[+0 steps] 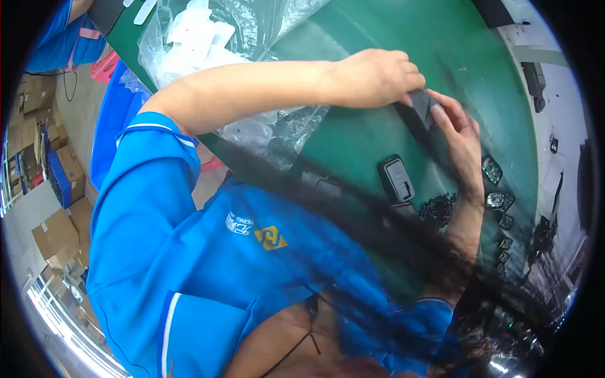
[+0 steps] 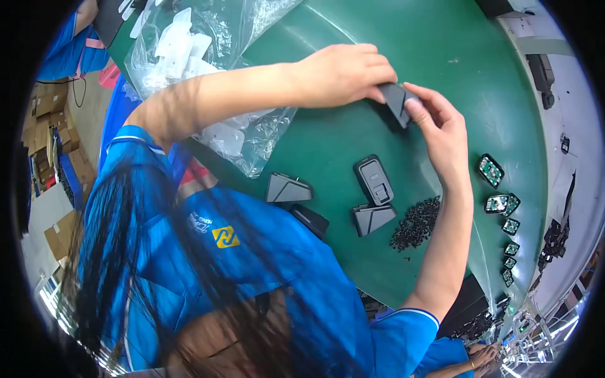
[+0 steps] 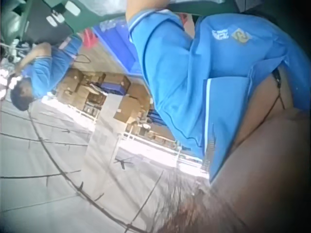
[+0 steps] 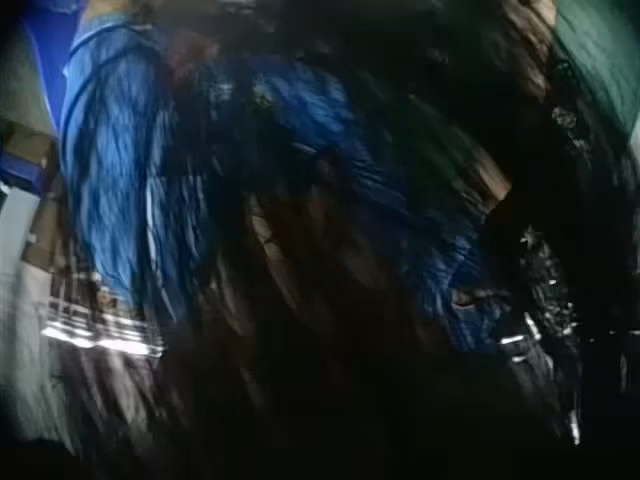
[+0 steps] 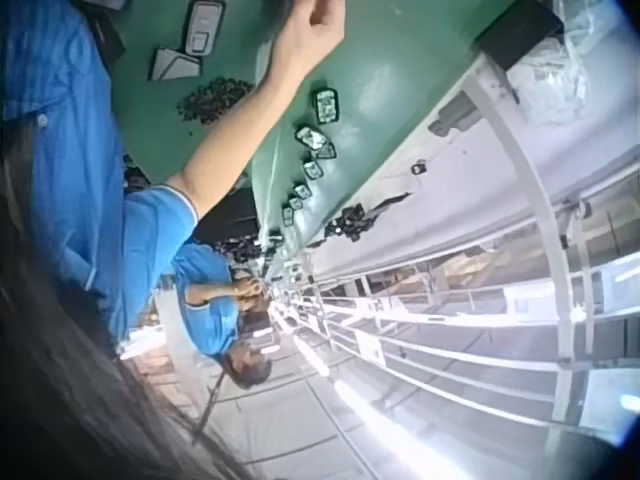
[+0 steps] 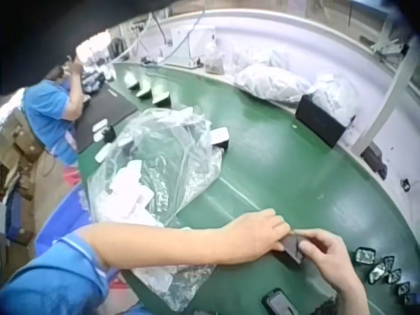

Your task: The person assembles small electronic devices at a workstation. They repeatedly pick up a white plastic casing, insert a green circuit board, and secure the unit with a black plastic cover. The person handles the components one at a time, placing the finished units on the green table.

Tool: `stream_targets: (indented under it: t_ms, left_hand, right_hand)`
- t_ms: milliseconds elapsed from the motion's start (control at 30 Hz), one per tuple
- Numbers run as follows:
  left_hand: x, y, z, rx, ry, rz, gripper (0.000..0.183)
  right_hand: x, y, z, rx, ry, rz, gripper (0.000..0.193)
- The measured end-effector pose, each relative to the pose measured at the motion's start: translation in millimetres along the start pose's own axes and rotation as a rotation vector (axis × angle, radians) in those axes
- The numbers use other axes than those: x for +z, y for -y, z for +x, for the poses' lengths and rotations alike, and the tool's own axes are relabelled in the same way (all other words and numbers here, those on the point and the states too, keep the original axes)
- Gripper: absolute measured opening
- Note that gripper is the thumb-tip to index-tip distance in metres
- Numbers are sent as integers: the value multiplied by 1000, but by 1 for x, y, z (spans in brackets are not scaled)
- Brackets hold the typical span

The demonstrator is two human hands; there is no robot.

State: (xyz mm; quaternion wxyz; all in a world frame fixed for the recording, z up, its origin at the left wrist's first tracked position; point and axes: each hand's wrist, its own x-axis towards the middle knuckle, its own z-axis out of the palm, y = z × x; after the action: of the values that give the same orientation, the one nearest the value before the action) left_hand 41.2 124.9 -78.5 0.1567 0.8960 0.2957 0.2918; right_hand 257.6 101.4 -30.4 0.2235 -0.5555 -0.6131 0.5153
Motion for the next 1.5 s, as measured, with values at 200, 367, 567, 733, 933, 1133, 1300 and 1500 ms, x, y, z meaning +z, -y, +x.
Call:
stream_targets:
  t_ms: [200, 367, 567, 733, 933, 1133, 1300, 1500]
  left_hand:
    - [-3, 46, 65, -559, 192, -230, 36]
    - [-18, 68, 94, -871, 501, -694, 50]
    - [-5, 54, 97, -951, 423, -528, 50]
    - [-1, 44, 97, -994, 294, -431, 47]
    - [3, 53, 97, -1068, 117, -570, 43]
    - [-23, 38, 64, -635, -105, 239, 37]
    - [-99, -7, -53, -398, 319, 620, 25]
    - [-105, -33, -113, -383, 361, 307, 45]
  right_hand:
    - [-18, -6, -15, -112, -435, -36, 30]
    - [-14, -15, -64, -194, -339, -57, 20]
    - [16, -10, -96, -120, -391, 36, 18]
    - [23, -1, -103, -143, -379, 33, 18]
    - [28, 15, -129, -130, -438, 30, 17]
    - [25, -3, -163, -101, -541, 82, 19]
    - [2, -39, -209, 1, -820, -40, 19]
    - [-12, -68, -224, 58, -934, -341, 18]
